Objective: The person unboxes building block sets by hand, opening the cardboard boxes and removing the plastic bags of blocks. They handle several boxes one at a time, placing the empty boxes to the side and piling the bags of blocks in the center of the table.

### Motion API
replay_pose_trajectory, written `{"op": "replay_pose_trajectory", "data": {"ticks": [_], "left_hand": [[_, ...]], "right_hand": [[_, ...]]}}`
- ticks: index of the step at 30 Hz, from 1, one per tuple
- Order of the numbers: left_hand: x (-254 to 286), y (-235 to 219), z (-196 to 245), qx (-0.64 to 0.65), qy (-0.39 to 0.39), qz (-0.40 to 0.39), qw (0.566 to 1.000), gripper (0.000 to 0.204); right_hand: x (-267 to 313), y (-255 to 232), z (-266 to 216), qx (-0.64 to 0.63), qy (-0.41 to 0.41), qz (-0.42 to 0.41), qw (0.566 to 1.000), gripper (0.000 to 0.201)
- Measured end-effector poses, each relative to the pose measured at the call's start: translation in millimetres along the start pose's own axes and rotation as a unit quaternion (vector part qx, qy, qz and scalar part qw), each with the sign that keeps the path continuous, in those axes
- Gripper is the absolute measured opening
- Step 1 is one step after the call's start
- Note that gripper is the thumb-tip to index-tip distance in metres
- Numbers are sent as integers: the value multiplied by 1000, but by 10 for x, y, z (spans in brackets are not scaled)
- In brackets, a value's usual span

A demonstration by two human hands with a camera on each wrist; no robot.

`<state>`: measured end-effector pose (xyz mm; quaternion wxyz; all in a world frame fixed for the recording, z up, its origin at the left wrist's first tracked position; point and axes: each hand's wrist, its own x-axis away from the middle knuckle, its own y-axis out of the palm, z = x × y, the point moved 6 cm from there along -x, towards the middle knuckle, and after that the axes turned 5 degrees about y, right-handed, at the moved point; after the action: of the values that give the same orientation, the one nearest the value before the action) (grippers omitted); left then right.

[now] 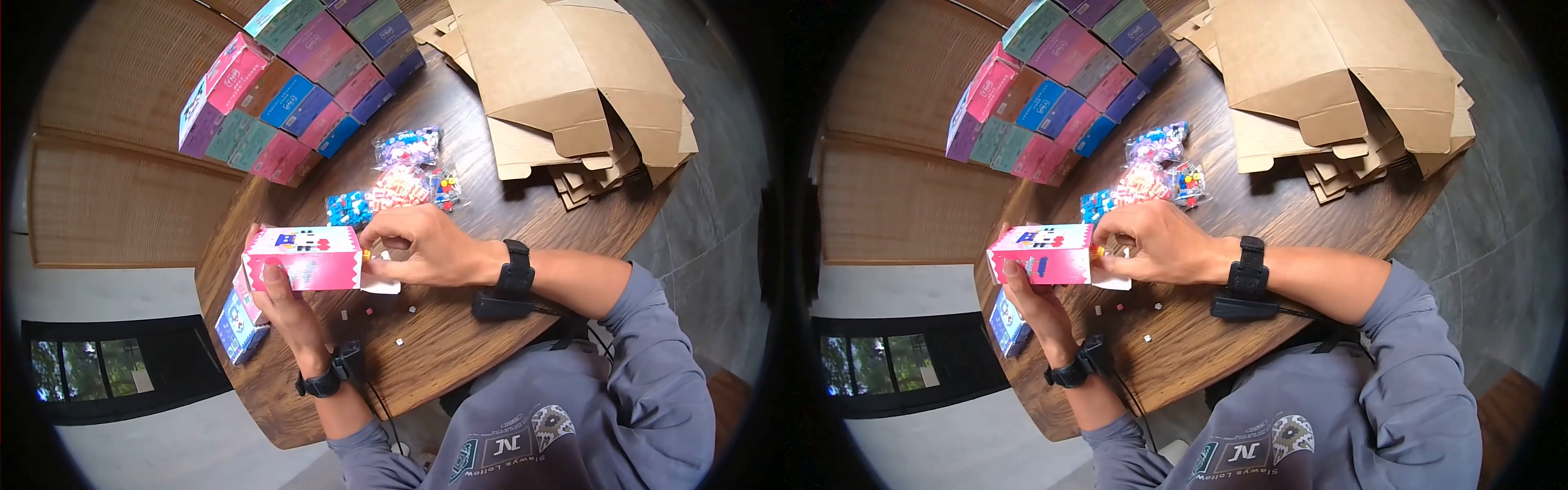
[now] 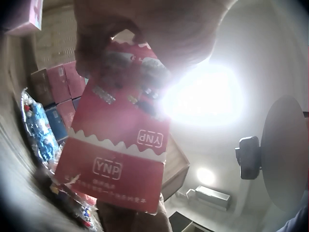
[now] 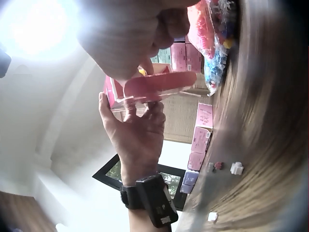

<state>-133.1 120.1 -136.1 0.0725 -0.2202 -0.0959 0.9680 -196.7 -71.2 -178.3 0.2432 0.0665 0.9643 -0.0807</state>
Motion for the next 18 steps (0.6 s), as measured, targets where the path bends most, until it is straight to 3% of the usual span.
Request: {"op": "replay_pose_trajectory", "data": {"ticks": [3, 8, 10, 15, 18], "left_hand": [[90, -65, -168, 99, -37, 26, 994, 72], [181, -113, -273, 101, -56, 68, 991, 74], [158, -158, -265, 132, -67, 122, 981, 75], [117, -306, -279, 235, -61, 157, 957, 78], [144, -361, -366, 234, -60, 154, 958, 77]], "right_hand": [[-14, -26, -50, 6, -20, 8, 1000, 22], [3, -14, -125, 13, -52, -6, 999, 19], [6, -37, -152, 17, -68, -4, 998, 18], [-38, -258, -254, 22, -68, 96, 993, 16], [-55, -350, -207, 22, -45, 119, 992, 16]]}}
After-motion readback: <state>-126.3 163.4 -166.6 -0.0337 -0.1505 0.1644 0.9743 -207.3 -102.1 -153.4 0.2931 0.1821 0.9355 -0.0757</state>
